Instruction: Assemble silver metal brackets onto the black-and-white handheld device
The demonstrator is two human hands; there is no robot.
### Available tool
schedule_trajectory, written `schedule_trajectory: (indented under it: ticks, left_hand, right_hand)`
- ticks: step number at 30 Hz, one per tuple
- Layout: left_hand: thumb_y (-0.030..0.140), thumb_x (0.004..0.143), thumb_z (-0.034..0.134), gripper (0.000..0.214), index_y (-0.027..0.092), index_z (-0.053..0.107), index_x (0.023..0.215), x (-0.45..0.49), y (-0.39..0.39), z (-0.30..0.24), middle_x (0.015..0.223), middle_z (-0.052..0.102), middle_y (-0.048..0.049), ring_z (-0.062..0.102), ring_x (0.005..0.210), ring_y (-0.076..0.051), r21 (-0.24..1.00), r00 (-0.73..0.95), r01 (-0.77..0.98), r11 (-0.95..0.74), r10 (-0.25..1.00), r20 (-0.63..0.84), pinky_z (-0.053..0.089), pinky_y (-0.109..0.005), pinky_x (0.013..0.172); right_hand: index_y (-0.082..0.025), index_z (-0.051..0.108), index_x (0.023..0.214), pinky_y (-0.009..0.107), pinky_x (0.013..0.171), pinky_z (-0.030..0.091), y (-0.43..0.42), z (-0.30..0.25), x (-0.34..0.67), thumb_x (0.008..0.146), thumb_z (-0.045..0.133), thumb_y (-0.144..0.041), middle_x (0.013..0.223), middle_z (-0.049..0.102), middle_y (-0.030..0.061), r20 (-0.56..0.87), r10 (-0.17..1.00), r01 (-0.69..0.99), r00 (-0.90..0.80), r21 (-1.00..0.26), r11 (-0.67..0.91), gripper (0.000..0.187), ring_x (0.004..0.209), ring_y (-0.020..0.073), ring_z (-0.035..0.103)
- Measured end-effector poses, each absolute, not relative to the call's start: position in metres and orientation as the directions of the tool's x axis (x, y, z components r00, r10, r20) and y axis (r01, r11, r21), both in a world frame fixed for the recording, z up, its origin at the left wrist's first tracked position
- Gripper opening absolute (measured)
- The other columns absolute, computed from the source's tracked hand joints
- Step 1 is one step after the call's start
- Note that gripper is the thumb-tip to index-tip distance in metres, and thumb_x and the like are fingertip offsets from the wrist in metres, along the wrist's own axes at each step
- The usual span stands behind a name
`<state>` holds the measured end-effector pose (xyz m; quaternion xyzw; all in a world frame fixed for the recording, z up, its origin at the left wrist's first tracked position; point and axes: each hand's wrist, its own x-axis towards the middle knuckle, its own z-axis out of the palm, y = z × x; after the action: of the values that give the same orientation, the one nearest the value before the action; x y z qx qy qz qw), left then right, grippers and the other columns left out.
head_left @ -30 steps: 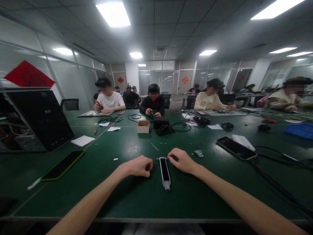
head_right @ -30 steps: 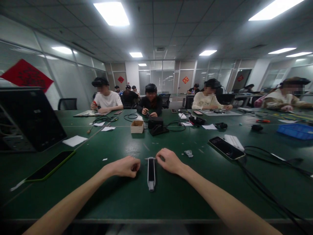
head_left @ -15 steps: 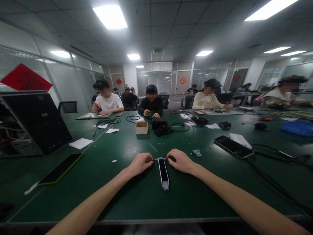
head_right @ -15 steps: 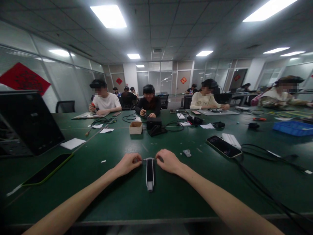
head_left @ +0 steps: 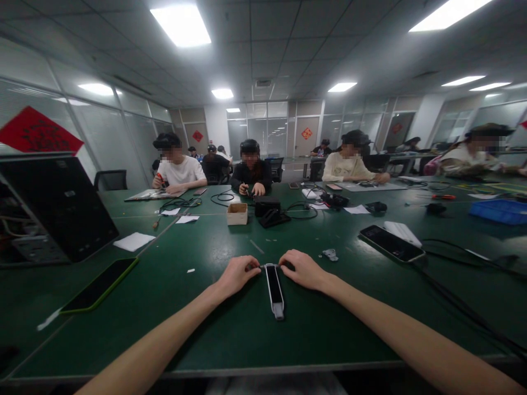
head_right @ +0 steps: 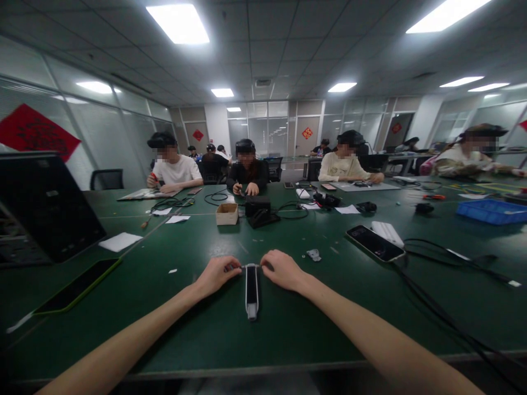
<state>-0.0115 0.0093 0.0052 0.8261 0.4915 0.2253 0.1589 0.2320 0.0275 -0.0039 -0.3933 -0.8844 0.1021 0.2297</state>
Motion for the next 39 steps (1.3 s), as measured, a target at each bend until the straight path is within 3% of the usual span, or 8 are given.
schedule_trajectory:
  ticks: [18, 39]
  left_hand:
    - [0.029, 0.085, 0.063, 0.015, 0.019, 0.069, 0.094, -0.012, 0.019, -0.010, 0.090, 0.071, -0.0009, 0.064, 0.078, -0.016, 0.498, 0.412, 0.705, -0.505, 0.863, 0.293, 0.050, -0.026, 0.071]
    - [0.029, 0.085, 0.065, 0.013, 0.020, 0.070, 0.093, -0.008, 0.023, -0.017, 0.082, 0.067, -0.0003, 0.059, 0.070, -0.014, 0.406, 0.424, 0.738, -0.539, 0.838, 0.344, 0.043, -0.024, 0.065]
  right_hand:
    - [-0.018, 0.067, 0.095, 0.032, 0.078, 0.049, 0.028, -0.003, 0.232, 0.090, 0.052, -0.026, 0.095, 0.065, 0.0056, 0.297, 0.755, 0.654, -0.584, -0.379, 0.655, 0.017, 0.087, 0.0181, 0.059]
    - [-0.017, 0.067, 0.095, 0.031, 0.076, 0.047, 0.023, 0.004, 0.229, 0.089, 0.053, -0.022, 0.094, 0.065, 0.0063, 0.302, 0.752, 0.663, -0.586, -0.354, 0.659, 0.016, 0.087, 0.0187, 0.058]
